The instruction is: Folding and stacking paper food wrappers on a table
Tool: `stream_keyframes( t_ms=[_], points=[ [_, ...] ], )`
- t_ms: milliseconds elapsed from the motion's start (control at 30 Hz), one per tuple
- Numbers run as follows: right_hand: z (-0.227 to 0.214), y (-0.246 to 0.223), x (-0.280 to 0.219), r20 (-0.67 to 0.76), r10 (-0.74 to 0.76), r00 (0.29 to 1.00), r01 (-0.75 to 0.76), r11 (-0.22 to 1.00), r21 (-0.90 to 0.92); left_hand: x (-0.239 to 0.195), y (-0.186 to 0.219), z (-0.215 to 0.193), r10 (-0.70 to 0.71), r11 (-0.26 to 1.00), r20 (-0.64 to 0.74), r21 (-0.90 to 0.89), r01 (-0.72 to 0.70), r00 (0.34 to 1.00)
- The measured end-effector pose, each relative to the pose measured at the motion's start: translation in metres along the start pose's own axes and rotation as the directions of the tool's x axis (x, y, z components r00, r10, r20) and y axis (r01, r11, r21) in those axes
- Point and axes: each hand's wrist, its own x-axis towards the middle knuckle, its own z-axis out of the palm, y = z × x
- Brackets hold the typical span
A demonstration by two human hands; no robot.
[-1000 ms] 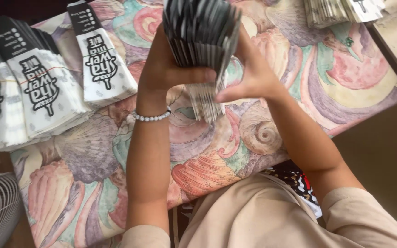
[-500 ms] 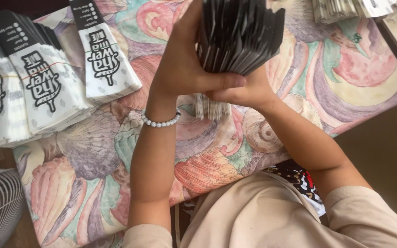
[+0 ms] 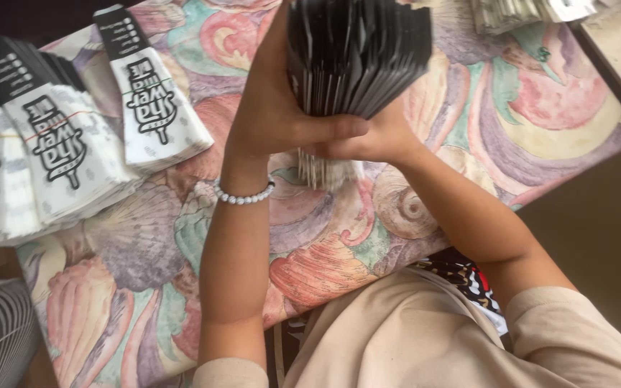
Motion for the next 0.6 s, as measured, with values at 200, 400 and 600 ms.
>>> stream_keyframes(
  t_ms=[200,400,600],
  points=[
    [0.002,0.015,-0.004,0.076,-0.121,0.990,0.139,0.935,-0.327,0.000,-0.008,-0.008,0.046,0.995,0.063,-0.090,-0.041,0.997],
    [-0.004,0.024,-0.014,0.067,-0.034,0.997,0.056,0.936,-0.349,0.000,-0.012,-0.015,0.060,0.986,0.084,-0.163,-0.046,0.995],
    [-0.004,0.030,-0.023,-0.024,-0.019,1.000,0.009,0.938,-0.347,-0.004,-0.014,-0.014,0.008,0.958,0.083,-0.287,0.017,0.996]
  ],
)
